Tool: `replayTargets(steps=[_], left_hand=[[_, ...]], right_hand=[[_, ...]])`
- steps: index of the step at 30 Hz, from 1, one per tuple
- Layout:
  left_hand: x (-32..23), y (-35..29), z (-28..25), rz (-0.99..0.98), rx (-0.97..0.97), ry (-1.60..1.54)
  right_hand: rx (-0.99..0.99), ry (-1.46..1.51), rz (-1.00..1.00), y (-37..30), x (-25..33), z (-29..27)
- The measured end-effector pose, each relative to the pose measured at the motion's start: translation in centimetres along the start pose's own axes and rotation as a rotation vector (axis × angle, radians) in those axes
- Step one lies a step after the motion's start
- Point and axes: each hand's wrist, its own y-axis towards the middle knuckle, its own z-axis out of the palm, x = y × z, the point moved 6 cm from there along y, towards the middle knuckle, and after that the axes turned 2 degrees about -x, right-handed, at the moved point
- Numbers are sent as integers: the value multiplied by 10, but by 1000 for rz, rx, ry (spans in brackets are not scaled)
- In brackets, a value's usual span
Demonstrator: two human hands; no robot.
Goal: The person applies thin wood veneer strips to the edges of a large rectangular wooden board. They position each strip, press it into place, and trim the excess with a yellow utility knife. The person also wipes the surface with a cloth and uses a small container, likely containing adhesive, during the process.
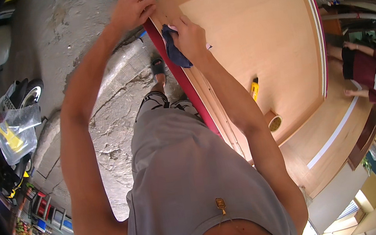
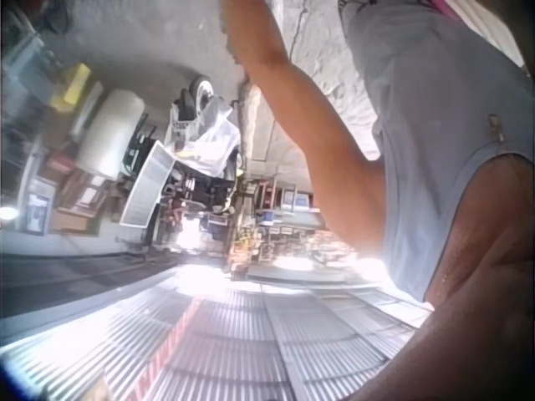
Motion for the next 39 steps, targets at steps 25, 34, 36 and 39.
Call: replayTargets(steps=[25,34,36,39], left_hand=[[14,-13,10,-740,-145,60],[-82,-3,26,-582,294,432],[-86,-7,28,-575,345,475],[-92,-9,32,-555,382,494]], right_hand=[[366,-104,355,4,-23,7],[499,-151,477,-185,-27,-85],[527,-166,514,-239,-31,-106],[584,-185,541,-318,-38,-138]])
